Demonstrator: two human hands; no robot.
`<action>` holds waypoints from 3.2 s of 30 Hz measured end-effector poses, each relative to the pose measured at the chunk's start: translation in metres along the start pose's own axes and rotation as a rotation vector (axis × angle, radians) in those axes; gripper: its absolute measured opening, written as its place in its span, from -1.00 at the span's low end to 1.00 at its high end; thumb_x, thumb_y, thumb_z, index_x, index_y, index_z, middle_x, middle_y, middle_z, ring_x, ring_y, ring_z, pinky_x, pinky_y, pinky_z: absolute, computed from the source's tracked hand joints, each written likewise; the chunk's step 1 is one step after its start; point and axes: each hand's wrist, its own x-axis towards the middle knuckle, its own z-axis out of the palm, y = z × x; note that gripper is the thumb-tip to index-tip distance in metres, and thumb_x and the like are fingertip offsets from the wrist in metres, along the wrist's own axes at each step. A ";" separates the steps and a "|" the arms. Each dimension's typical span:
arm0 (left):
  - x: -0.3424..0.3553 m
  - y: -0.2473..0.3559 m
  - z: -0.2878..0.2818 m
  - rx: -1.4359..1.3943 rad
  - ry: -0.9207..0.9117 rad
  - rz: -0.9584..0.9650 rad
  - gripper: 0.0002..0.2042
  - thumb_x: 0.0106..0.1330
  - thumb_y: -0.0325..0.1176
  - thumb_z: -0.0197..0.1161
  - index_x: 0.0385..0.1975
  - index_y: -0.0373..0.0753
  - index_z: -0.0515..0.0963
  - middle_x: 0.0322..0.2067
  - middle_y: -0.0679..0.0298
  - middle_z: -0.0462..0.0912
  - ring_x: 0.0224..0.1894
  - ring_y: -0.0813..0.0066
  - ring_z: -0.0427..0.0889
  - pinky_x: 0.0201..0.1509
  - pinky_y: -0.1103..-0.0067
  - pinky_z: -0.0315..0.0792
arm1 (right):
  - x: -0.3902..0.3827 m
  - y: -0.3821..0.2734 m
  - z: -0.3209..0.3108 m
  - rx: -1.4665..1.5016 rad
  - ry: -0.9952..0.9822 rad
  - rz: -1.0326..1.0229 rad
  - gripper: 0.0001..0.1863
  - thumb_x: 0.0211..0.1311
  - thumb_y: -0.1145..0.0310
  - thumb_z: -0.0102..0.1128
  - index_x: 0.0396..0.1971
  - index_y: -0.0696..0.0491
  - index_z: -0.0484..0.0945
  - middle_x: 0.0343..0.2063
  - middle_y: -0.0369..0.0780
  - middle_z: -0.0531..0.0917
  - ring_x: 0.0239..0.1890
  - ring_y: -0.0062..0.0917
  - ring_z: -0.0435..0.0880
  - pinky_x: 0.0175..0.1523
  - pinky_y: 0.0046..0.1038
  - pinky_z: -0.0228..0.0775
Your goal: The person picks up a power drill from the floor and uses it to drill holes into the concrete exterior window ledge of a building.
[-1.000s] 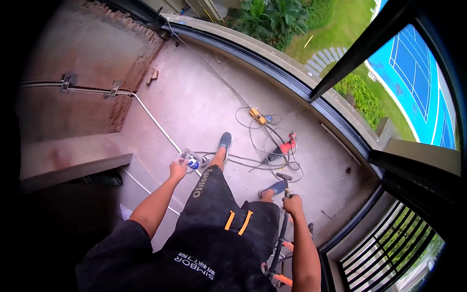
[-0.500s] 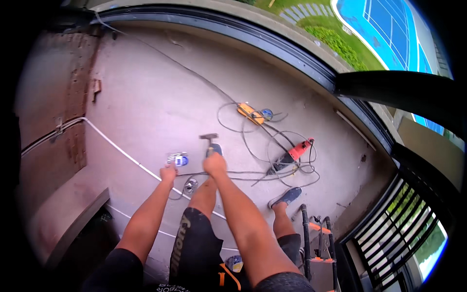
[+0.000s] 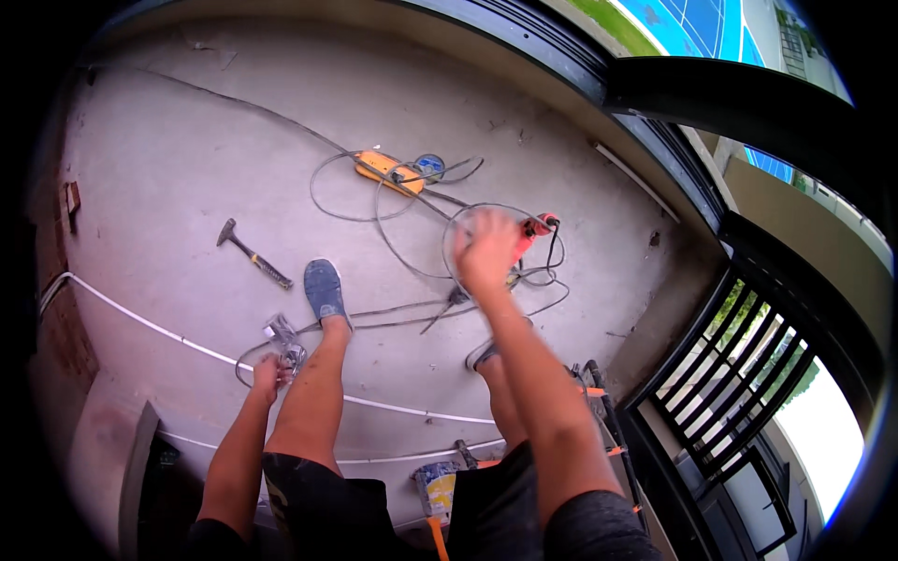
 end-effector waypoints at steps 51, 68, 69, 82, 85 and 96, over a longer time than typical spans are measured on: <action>-0.900 -0.161 0.601 0.052 -1.121 0.040 -0.49 0.38 0.19 0.40 -0.08 -0.18 0.60 -0.17 0.13 0.75 -0.07 0.12 0.76 0.18 0.17 0.65 | -0.489 0.154 -0.757 1.816 0.416 1.060 -0.73 0.33 0.45 0.50 -0.06 0.25 0.72 -0.21 -0.21 0.83 -0.26 -0.62 0.77 -0.08 -0.47 0.65; -1.010 -0.192 0.950 0.528 -1.131 -0.196 -0.56 0.35 0.12 0.48 -0.16 -0.15 0.61 -0.27 0.20 0.76 -0.20 0.21 0.77 0.09 0.19 0.68 | -0.398 0.397 -0.820 1.777 0.971 1.236 -0.62 0.41 0.53 0.29 0.14 0.37 0.51 -0.21 -0.04 0.74 -0.23 -0.31 0.83 -0.10 -0.28 0.77; -1.004 -0.188 0.975 0.543 -1.113 -0.212 -0.55 0.34 0.13 0.48 -0.14 -0.16 0.62 -0.24 0.18 0.76 -0.17 0.19 0.77 0.12 0.17 0.67 | -0.388 0.419 -0.808 1.778 0.995 1.257 -0.62 0.41 0.53 0.29 0.14 0.37 0.51 -0.21 -0.04 0.74 -0.23 -0.31 0.83 -0.10 -0.28 0.77; -0.826 -0.080 1.226 0.651 -0.856 -0.180 -0.41 0.42 0.34 0.26 -0.13 -0.18 0.64 -0.16 0.11 0.79 -0.06 0.09 0.76 0.29 0.14 0.59 | -0.218 0.636 -0.686 1.779 0.890 1.526 -0.79 0.31 0.46 0.34 -0.15 0.28 0.70 -0.44 -0.19 0.75 -0.47 -0.48 0.72 -0.29 -0.42 0.57; -0.805 -0.073 1.247 0.645 -0.800 -0.139 -0.35 0.43 0.40 0.20 -0.09 -0.18 0.65 -0.13 0.11 0.78 -0.04 0.10 0.75 0.29 0.15 0.58 | -0.212 0.666 -0.675 1.691 0.787 1.498 -0.82 0.25 0.45 0.35 -0.33 0.31 0.68 -0.50 -0.11 0.77 -0.50 -0.46 0.78 -0.34 -0.43 0.63; -0.860 -0.107 1.254 0.793 -0.755 0.172 -0.63 0.39 -0.05 0.46 -0.02 -0.18 0.64 -0.22 0.25 0.75 -0.21 0.39 0.77 -0.05 0.42 0.70 | -0.197 0.717 -0.657 1.529 0.718 1.608 -0.83 0.25 0.51 0.30 -0.47 0.32 0.67 -0.61 -0.11 0.74 -0.56 -0.46 0.76 -0.46 -0.34 0.55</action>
